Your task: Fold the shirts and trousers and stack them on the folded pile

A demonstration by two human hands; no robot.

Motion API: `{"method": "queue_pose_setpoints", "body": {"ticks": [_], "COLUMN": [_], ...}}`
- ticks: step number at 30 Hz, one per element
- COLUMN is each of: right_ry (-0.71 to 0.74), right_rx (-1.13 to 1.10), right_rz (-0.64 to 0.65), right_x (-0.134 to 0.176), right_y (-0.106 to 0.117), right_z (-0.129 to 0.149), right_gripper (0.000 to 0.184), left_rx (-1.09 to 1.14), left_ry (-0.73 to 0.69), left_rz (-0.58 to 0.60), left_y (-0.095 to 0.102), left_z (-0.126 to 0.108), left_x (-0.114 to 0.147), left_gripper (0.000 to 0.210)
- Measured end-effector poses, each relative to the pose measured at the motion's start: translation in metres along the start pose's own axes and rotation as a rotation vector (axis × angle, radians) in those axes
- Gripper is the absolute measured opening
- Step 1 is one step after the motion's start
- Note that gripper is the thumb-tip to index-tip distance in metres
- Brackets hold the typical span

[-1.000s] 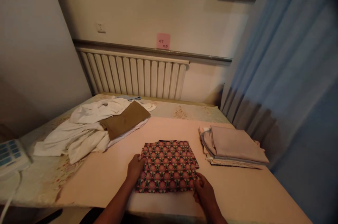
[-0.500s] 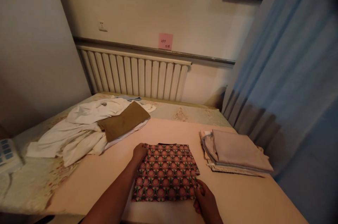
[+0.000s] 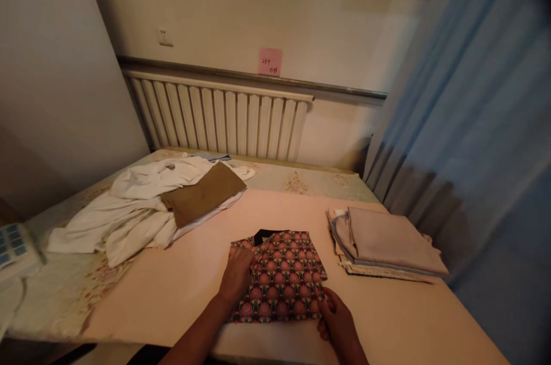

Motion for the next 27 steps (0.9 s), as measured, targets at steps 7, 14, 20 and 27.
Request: {"method": "queue_pose_setpoints", "body": {"ticks": [7,14,20,27], "right_ry": [-0.03,-0.042,0.12,0.476], "right_rx": [-0.007,0.039,0.554,0.936], "right_rz": [-0.012,0.035,0.105,0.045], "right_x": [0.002,-0.004,-0.027,-0.081], "right_y": [0.0,0.002,0.02,-0.023], "right_z": [0.007,-0.004,0.035,0.128], "right_gripper": [0.08,0.079,0.049,0.03], "left_rx": [0.016,0.089,0.047,0.01], "left_ry": [0.026,0.09,0.097,0.134], "left_rz": [-0.042,-0.067,0.038,0.129], "left_y": [-0.011,-0.022,-0.025,-0.018], "left_z": [0.003,0.019,0.021,0.016], "left_x": [0.007,0.006,0.002,-0.001], "left_gripper": [0.022,0.029,0.038,0.036]}}
Point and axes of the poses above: each hand's wrist, its own x-axis away from the middle knuckle, its own y-axis out of the back of the hand, z = x × y, the point moved 4 cm from there along -x, towards the middle knuckle
